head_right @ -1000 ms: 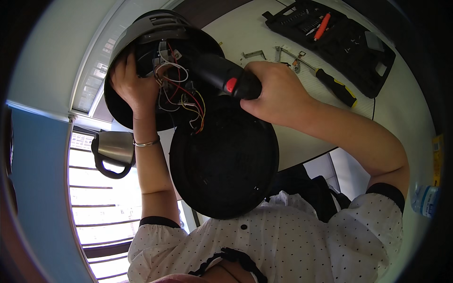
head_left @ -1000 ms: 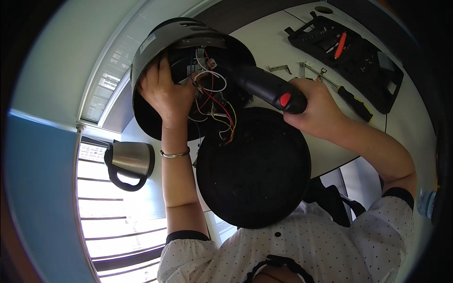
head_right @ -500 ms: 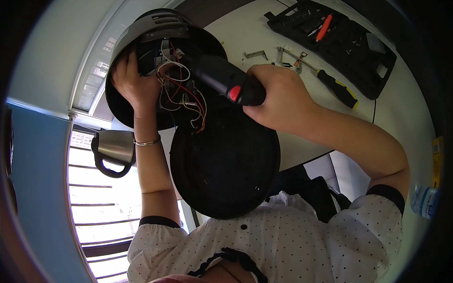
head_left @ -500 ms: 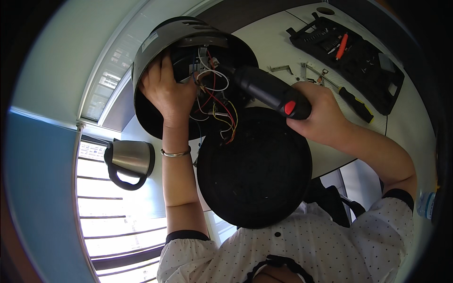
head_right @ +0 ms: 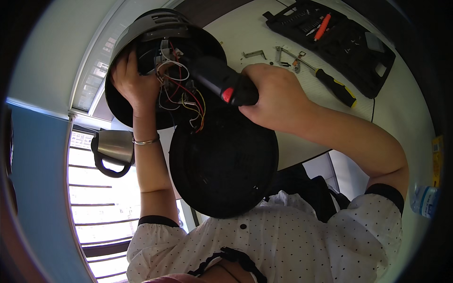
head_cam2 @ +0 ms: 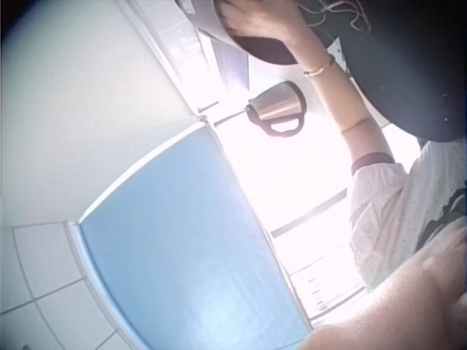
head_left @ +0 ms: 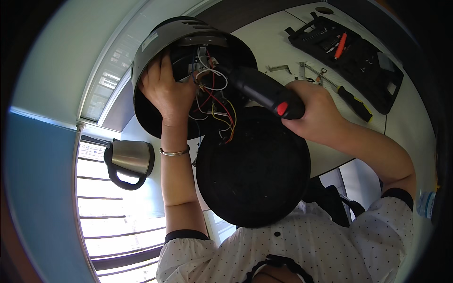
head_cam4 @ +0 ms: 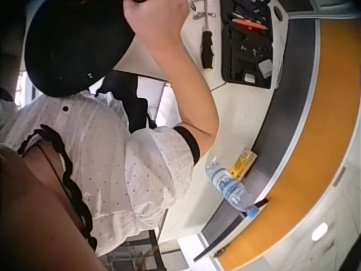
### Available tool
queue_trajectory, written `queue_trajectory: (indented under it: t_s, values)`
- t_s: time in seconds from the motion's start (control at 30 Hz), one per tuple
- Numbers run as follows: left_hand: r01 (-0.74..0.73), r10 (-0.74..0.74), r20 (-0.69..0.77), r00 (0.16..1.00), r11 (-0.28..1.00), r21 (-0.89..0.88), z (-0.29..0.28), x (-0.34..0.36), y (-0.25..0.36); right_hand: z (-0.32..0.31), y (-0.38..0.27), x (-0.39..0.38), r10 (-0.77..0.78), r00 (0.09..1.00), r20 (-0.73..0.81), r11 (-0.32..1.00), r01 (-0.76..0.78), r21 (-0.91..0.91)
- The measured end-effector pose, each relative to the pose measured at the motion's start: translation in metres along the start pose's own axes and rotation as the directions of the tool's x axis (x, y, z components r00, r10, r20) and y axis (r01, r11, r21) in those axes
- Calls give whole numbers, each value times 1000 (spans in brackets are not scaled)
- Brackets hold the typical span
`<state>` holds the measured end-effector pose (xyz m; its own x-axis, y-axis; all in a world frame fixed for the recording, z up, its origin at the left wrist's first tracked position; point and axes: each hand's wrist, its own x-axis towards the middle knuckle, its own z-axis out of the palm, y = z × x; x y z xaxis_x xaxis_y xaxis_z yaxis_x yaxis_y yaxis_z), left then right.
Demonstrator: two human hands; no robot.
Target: The person works on the internal wiring of a disassembled appliance, using a hot glue gun to secure connections and a screwdriver to tighten screws. They manipulate various colored wires and components inside the device's casing.
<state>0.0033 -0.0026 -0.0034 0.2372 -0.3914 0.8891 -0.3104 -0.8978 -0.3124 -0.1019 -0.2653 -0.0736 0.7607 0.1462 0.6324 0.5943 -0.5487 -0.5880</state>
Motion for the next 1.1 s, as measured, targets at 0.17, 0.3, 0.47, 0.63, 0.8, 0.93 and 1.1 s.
queue_trajectory:
  t_s: [0.17, 0.3, 0.47, 0.63, 0.8, 0.93, 1.1]
  values:
    - [-10, 10, -13, 1000, 1000, 4, 1, 0, -1, -1, -1, 1, -10, 1000, 21, 998, 11, -55]
    - [-13, 13, -18, 1000, 1000, 2, 1, 1, 0, -1, 1, 3, 2, 999, 41, 995, 3, -100]
    - [-30, 30, -23, 999, 1000, 2, 2, 1, -2, -2, 1, 4, -18, 999, 38, 988, 24, -150]
    - [-17, 17, -27, 1000, 1000, -7, -1, 1, 1, 0, 2, 5, -12, 1000, 28, 991, 15, -131]
    - [2, -2, -19, 1000, 1000, -11, -2, -1, -1, 0, 4, 6, 46, 998, 50, 999, -46, -9]
    - [28, -28, 4, 1000, 1000, -1, -3, -1, -1, -2, 10, 8, 100, 990, 104, 988, -111, 111]
    - [16, -16, -17, 1000, 1000, -13, 3, 4, 4, -31, 2, 0, 203, 969, 137, 971, -217, 96]
